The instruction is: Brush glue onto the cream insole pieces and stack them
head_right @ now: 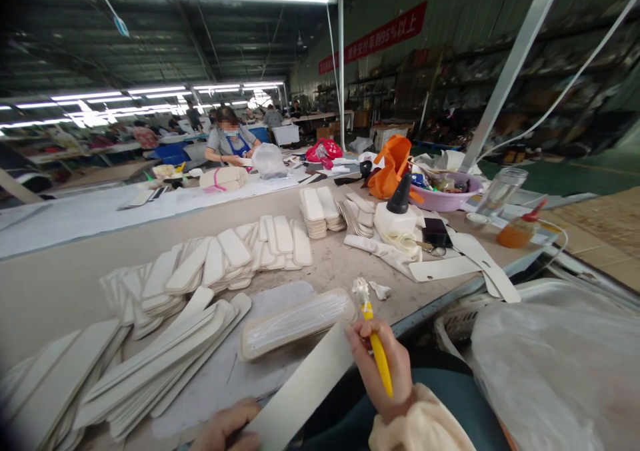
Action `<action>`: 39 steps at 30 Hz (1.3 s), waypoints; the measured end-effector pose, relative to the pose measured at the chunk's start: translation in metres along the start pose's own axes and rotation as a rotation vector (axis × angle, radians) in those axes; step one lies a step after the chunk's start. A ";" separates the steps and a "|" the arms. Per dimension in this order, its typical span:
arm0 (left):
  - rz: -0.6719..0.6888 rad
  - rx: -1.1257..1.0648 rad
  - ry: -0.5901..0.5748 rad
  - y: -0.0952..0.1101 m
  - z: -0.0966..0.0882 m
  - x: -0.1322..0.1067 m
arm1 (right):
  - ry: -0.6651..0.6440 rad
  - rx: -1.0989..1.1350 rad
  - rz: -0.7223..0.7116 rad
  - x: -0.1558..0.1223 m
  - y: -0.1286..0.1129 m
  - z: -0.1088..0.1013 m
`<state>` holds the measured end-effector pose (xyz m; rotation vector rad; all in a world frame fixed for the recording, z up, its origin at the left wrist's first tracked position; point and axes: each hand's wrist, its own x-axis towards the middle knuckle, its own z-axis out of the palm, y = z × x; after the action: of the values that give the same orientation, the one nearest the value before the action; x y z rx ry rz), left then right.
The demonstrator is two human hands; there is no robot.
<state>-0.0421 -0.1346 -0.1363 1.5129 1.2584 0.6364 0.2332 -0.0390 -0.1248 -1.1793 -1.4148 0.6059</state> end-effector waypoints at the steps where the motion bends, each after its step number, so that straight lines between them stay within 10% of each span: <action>1: -0.035 0.003 0.066 0.001 -0.007 0.001 | 0.023 -0.009 -0.006 0.007 0.002 0.002; 6: -0.191 0.034 0.498 0.015 -0.044 0.029 | 0.041 -0.091 -0.074 0.042 0.011 0.017; 10: -0.136 0.119 0.605 0.017 -0.063 0.059 | 0.009 -0.166 -0.083 0.059 0.019 0.027; 39: -0.244 0.440 0.465 0.005 -0.069 0.070 | -0.183 -0.411 -0.121 0.064 0.052 0.034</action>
<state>-0.0779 -0.0437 -0.1225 1.5716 2.0095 0.5925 0.2266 0.0462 -0.1511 -1.3698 -1.8120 0.3523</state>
